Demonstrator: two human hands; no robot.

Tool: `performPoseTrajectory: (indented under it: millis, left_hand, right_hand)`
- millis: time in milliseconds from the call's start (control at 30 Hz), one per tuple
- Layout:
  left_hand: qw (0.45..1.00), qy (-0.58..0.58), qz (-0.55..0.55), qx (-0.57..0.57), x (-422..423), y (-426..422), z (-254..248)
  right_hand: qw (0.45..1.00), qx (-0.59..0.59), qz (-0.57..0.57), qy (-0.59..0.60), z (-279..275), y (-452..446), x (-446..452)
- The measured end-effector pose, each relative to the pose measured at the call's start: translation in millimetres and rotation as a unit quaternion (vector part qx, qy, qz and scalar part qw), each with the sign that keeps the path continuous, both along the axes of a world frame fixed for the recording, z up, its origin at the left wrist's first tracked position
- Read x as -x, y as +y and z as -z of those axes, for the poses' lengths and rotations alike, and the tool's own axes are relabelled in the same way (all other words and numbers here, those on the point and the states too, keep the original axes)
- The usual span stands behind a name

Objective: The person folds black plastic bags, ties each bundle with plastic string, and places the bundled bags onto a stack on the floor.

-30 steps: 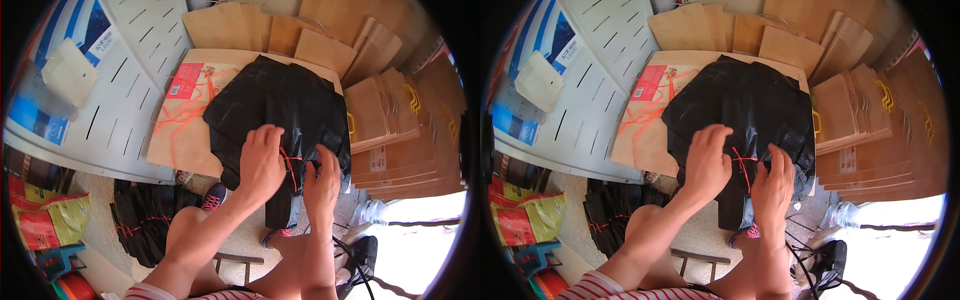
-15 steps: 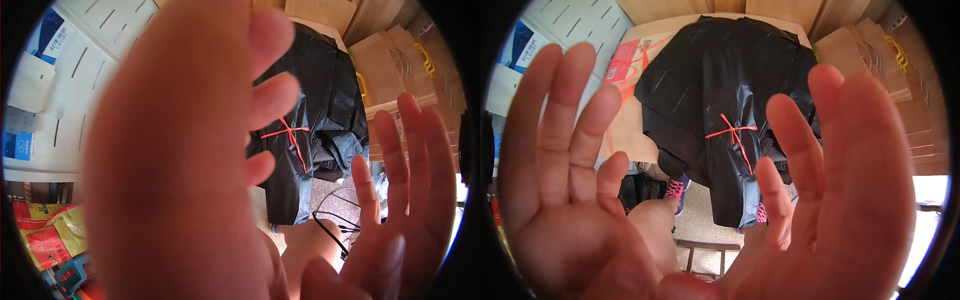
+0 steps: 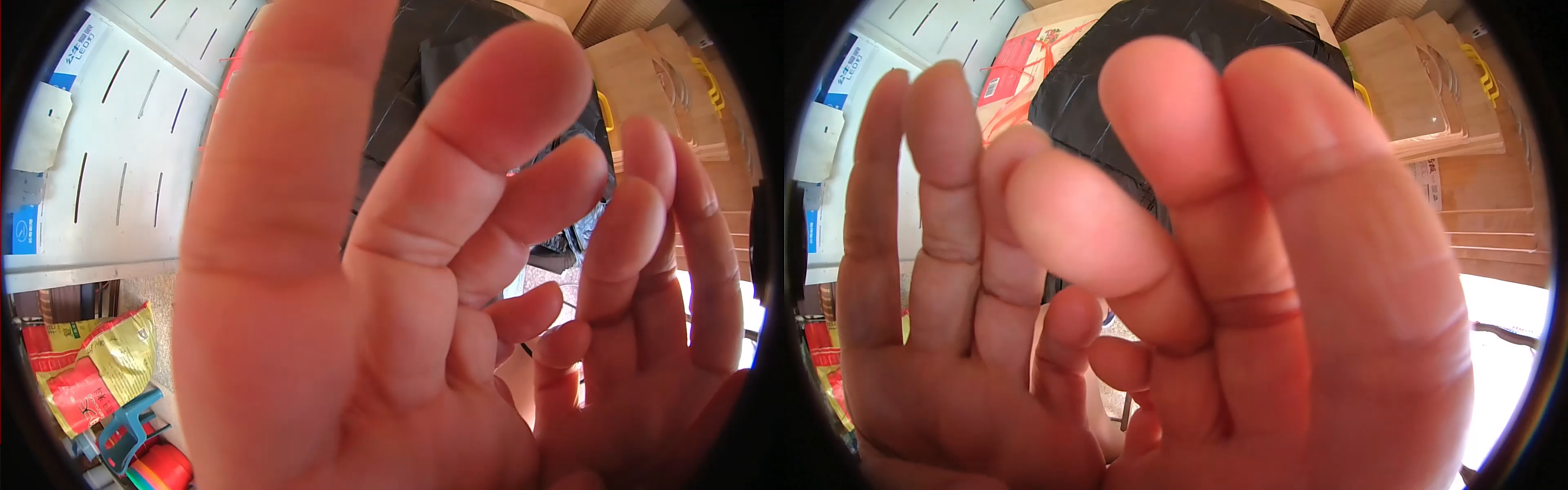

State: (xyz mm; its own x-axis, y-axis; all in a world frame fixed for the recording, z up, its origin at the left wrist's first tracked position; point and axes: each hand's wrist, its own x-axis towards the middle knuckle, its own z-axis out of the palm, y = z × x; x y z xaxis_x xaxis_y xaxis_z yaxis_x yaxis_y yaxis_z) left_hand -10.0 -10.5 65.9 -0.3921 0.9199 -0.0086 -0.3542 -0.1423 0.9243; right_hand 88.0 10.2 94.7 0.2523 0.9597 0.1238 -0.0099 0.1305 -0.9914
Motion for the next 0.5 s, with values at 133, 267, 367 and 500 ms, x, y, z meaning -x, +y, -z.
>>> performPoseTrajectory:
  millis: [133,267,367,500]
  left_hand:
    - [0.998,-0.059,-0.003,0.011,0,-5,-4]
    - [0.992,-0.127,-0.004,0.006,0,-4,-10]
    - [0.983,-0.181,-0.006,0.007,-1,-3,-12]
    - [0.971,-0.238,-0.024,0.017,4,-3,-10]
  right_hand:
    - [0.999,0.022,0.011,0.036,-7,-6,-1]
    - [0.997,0.029,0.024,0.063,-17,-6,-7]
    - [0.995,0.038,0.033,0.081,-20,-6,-12]
    - [0.991,0.064,0.034,0.116,-17,-5,-14]
